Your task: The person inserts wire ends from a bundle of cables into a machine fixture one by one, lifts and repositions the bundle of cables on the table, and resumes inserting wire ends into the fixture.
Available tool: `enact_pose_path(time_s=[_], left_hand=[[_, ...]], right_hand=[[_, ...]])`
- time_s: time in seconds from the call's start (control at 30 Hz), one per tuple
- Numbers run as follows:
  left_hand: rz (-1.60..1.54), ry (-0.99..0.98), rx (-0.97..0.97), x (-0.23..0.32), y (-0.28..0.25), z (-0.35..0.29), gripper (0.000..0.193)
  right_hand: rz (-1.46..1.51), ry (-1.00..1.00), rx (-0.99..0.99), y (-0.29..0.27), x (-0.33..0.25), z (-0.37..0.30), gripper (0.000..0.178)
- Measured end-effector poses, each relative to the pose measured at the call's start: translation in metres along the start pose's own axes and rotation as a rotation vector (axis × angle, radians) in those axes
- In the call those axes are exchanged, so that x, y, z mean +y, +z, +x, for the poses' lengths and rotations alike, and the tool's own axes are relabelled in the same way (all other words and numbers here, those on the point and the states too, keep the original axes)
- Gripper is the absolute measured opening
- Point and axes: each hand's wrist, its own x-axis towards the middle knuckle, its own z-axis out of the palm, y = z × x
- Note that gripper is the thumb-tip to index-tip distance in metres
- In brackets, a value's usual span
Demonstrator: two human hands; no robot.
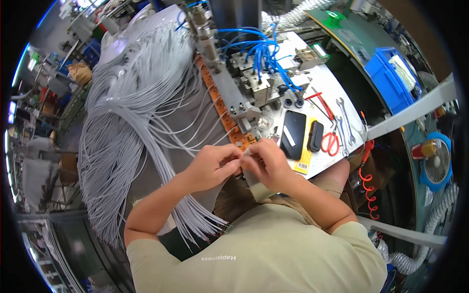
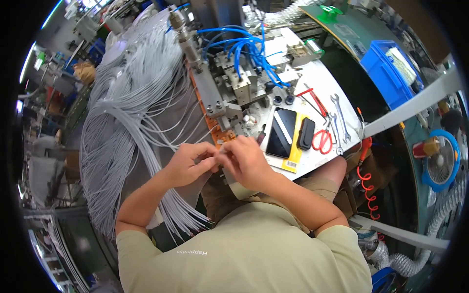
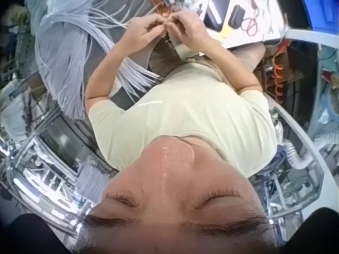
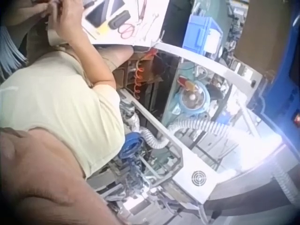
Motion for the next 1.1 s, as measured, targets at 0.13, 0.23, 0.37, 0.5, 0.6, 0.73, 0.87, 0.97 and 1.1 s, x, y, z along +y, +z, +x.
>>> enact_pose_path(time_s=[0.13,0.23,0.37,0.5,0.6,0.73,0.87,0.97,1.1], left_hand=[[0.882,0.481,0.218,0.017,-0.02,-0.004,0.017],[0.826,0.105,-0.251,0.024,-0.072,-0.034,0.02],[1.263,0.077,-0.234,-0.011,-0.115,-0.071,0.02],[1.479,0.184,-0.255,-0.012,-0.132,-0.072,0.017],[1.327,0.407,-0.042,0.03,-0.133,-0.065,0.005],[1.478,0.536,0.14,0.006,-0.112,-0.063,0.007],[1.316,0.681,-0.108,-0.011,-0.036,-0.052,0.006],[1.316,0.694,-0.125,0.009,0.01,-0.037,0.01],[1.202,0.738,-0.127,0.015,0.032,-0.021,0.015]], right_hand=[[-0.14,0.053,0.119,0.002,0.016,-0.005,0.016],[-0.09,0.207,0.143,-0.001,0.022,-0.01,0.016],[-0.002,0.311,0.136,-0.002,0.018,-0.011,0.016],[0.12,0.403,0.176,0.004,0.042,-0.002,0.018],[0.471,0.728,0.204,0.002,0.06,-0.008,0.02],[0.571,0.681,0.178,0.009,0.058,-0.004,0.021],[0.569,0.684,0.124,0.011,0.06,0.0,0.022],[0.446,0.715,0.081,0.003,0.059,0.002,0.022],[0.501,0.843,0.073,0.003,0.057,0.002,0.022]])
